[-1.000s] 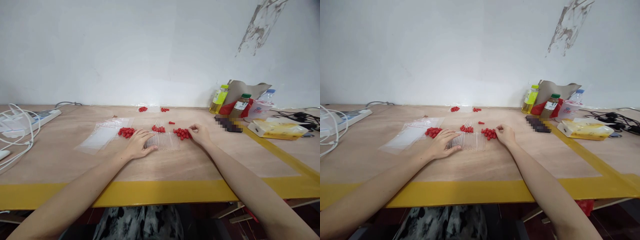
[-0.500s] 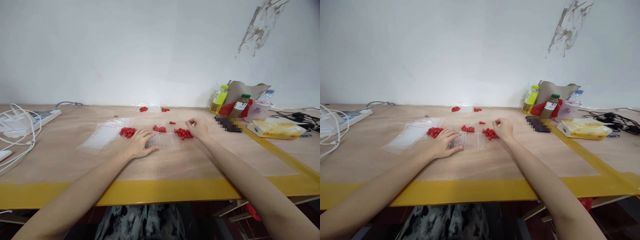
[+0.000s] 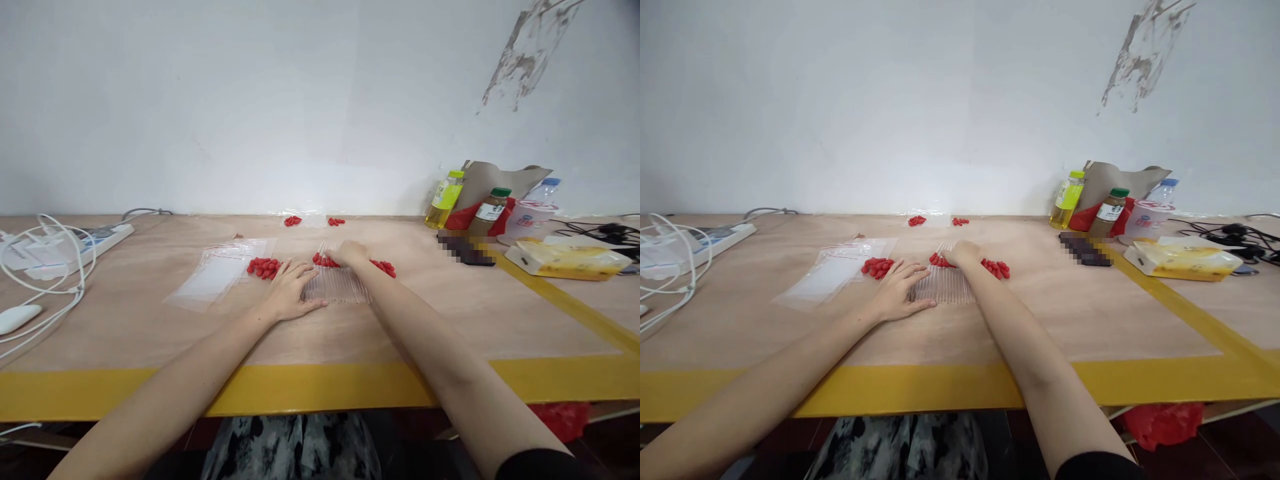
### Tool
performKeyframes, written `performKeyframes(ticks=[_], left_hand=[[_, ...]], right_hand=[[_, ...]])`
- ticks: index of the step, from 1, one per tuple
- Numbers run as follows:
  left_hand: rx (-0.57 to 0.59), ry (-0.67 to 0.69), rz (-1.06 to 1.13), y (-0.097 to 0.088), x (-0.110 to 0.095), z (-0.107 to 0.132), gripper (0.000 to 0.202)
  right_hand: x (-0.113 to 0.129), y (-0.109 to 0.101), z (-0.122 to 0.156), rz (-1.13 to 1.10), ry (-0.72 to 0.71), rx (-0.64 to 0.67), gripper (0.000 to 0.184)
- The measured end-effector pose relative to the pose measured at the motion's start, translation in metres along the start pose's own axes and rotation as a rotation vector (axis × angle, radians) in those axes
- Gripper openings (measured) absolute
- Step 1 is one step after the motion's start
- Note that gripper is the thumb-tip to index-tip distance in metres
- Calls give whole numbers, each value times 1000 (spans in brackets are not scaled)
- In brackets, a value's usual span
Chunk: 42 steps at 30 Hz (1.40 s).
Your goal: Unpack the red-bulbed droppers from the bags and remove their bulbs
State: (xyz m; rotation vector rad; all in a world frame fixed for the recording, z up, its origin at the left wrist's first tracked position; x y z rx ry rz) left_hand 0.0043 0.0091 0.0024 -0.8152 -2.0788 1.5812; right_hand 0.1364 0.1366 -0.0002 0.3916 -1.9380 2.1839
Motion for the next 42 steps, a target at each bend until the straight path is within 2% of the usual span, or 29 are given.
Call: performKeyframes(ticks=[4,10,13,16,17,19,22,27,31,36,39,42], left_hand=[[4,-18,-7,2,2,-1,61],[-1,-20,-11,2,2,0,66],[-38,-35,-2,-2,3,1,69],[-143,-79,19,-11,6,3,66],[-184,-88,24,-15,7,4,64],[-247,-82,19,-20,4,5,59],[-261,-2,-30,-20,-8,4,49],[-209,160,-161,-14,-38,4,27],[-200,248,-242,-11,-53,5,20],[-229,242,-265,-12,-54,5,18],[-256,219,-240,-13,-52,6,17],[-278,227,-224,-14,-53,8,17]], right_hand=[[-3,8,1,0,127,107,47],[-1,-1,5,-17,129,111,25],[-2,-15,18,-27,41,48,24],[-9,-26,44,-24,-100,-39,29],[-12,-28,55,-17,-167,-84,26],[-11,-31,83,49,-408,-250,21],[-16,-18,116,133,-635,-341,19],[-12,-2,150,169,-845,-423,20],[-2,4,161,214,-925,-443,21],[-2,5,159,243,-870,-498,24],[-3,5,156,257,-843,-467,27],[-4,5,154,237,-856,-377,29]])
Point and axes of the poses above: each hand's wrist, its own z-axis away from the middle knuckle, its own y-axis out of the palm, x = y × z, the point moved 8 cm from there along -z, towards the middle knuckle, and after that the axes turned 15 degrees about x, right-handed, at the moved point
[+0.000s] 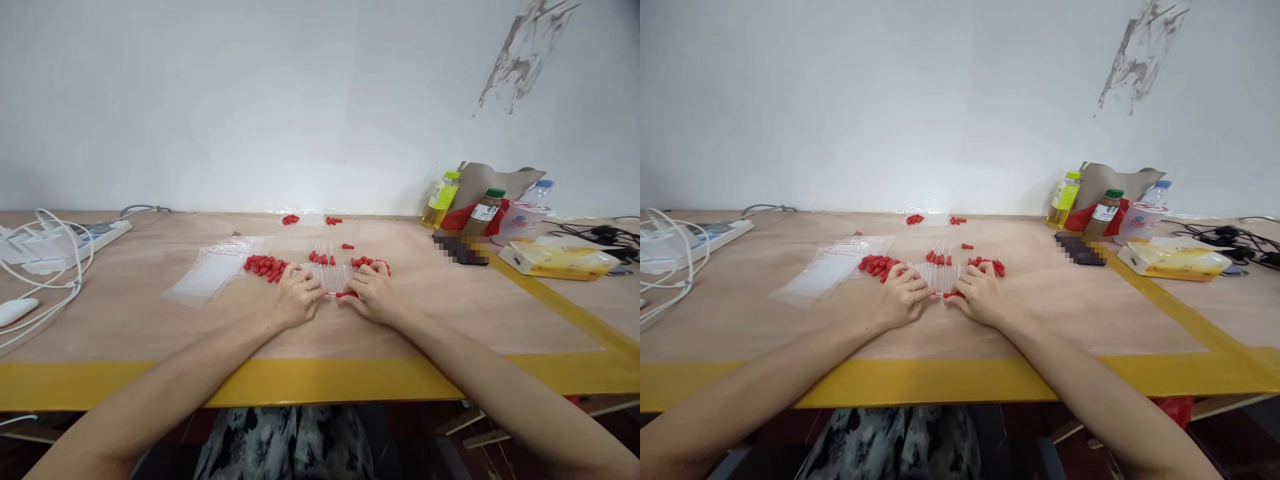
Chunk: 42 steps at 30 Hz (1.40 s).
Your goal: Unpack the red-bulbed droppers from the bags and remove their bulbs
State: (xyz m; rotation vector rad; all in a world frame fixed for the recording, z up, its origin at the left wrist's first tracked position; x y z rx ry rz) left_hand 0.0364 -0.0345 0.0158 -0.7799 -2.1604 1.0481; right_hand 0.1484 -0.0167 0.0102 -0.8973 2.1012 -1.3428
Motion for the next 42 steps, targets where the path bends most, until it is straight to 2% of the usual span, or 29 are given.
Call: performKeyframes(ticks=[3,6,14,23,26,30,35,38,40,42], left_hand=[[0,15,18,0,-2,0,18],[-3,13,59,-1,-1,1,17],[19,3,113,-1,1,3,19],[-1,25,117,-6,0,3,17],[-24,39,53,-9,-1,2,15],[-12,21,-21,-7,0,1,19],[-22,-76,50,-4,5,1,19],[-36,-98,111,-5,11,4,19],[-75,-148,143,-9,23,9,20],[-123,-245,157,-12,41,15,22]], right_hand=[[0,3,-1,-130,-60,82,28],[-1,3,-1,-237,-98,111,26],[-3,1,1,-317,-121,136,27],[-1,-1,2,-467,-142,245,35],[-4,-2,2,-418,-117,212,32],[-1,-9,4,-210,-116,98,28],[12,-15,12,162,-132,-70,27],[14,-15,18,243,-180,-103,26],[4,-18,20,225,-138,-110,25],[-20,-25,22,148,-2,-158,24]])
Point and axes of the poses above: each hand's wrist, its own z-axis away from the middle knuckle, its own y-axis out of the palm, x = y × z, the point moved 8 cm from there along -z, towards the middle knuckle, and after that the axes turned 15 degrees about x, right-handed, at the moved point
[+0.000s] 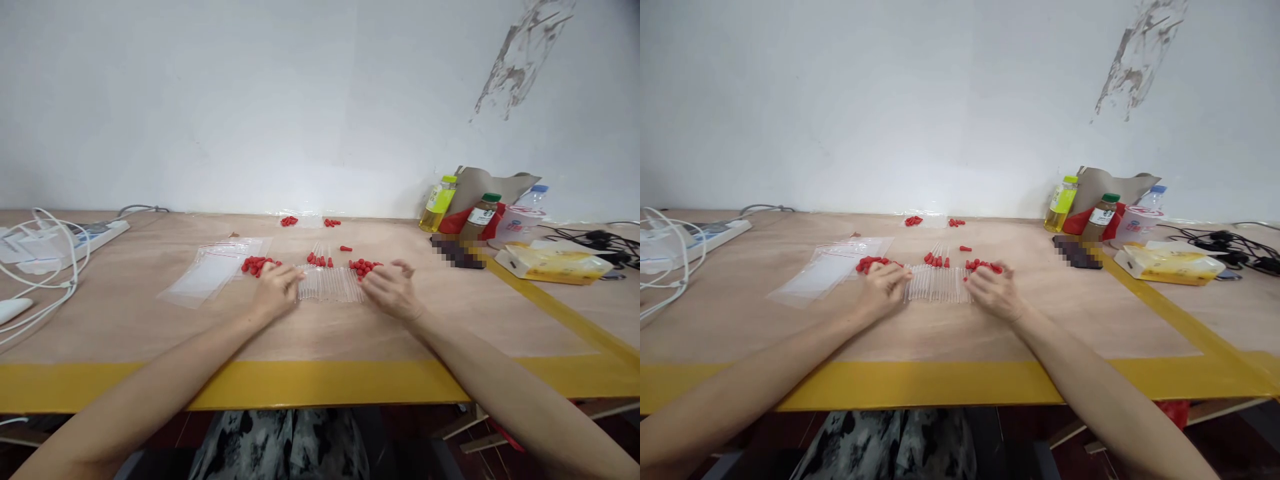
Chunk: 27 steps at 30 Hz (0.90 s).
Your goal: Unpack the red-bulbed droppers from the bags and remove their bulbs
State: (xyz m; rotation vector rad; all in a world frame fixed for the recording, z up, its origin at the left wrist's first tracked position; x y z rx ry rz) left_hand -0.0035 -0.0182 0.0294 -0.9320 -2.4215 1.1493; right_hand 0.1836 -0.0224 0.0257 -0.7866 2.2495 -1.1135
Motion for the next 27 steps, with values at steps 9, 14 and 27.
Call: performKeyframes(ticks=[9,14,27], left_hand=[[78,-13,6,30,9,-14,31],[9,101,38,31,-2,-15,24],[116,187,35,40,-14,-14,18]], right_hand=[[-94,31,10,-528,489,-118,24],[-121,46,20,-602,671,-125,29],[-137,61,28,-681,715,-120,22]])
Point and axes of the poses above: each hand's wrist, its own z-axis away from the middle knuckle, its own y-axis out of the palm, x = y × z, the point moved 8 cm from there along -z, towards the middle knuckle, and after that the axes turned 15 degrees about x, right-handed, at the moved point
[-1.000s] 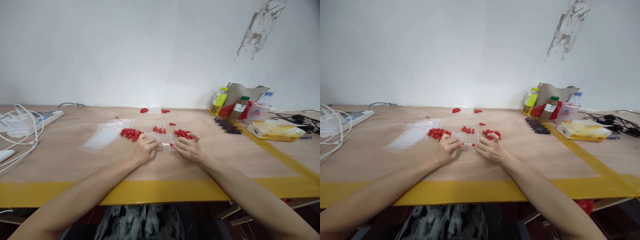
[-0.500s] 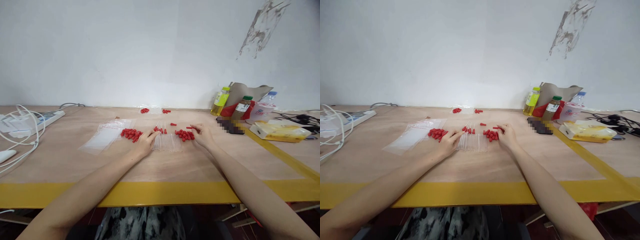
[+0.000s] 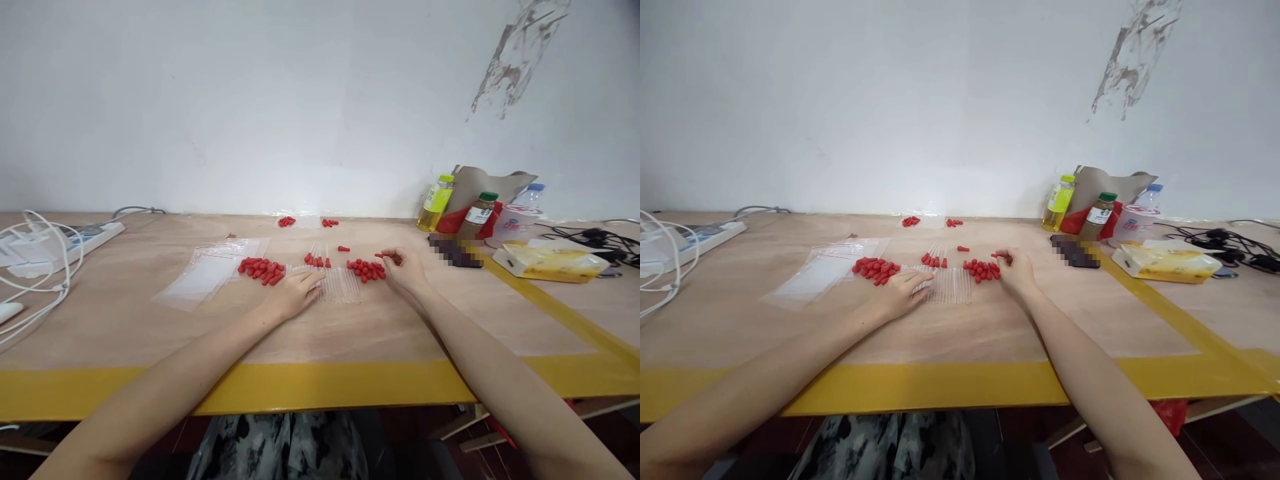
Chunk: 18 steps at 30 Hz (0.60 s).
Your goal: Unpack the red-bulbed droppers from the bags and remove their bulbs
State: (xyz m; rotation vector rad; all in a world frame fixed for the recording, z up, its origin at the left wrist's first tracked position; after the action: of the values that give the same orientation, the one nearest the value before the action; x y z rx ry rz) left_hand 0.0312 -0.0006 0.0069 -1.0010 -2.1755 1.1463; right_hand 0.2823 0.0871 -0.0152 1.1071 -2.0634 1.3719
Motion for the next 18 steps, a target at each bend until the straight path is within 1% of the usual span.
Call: performKeyframes(ticks=[3,5,7,10,12,15,18], left_hand=[[66,-26,80,2,-1,-1,28],[117,-38,92,2,-3,-1,34],[159,-48,76,2,-5,-2,38],[204,-56,63,4,-5,-3,40],[221,-60,72,6,-4,-3,40],[234,-65,91,8,-5,-3,41],[210,-72,107,3,-5,-2,41]], right_hand=[[6,4,-1,63,-59,25,21],[12,8,-1,130,-84,49,19],[15,12,-2,188,-87,74,18],[15,16,-3,213,-74,107,16],[13,16,-3,209,-62,111,17],[6,12,-4,202,-23,75,20],[-1,7,-3,199,14,25,24]])
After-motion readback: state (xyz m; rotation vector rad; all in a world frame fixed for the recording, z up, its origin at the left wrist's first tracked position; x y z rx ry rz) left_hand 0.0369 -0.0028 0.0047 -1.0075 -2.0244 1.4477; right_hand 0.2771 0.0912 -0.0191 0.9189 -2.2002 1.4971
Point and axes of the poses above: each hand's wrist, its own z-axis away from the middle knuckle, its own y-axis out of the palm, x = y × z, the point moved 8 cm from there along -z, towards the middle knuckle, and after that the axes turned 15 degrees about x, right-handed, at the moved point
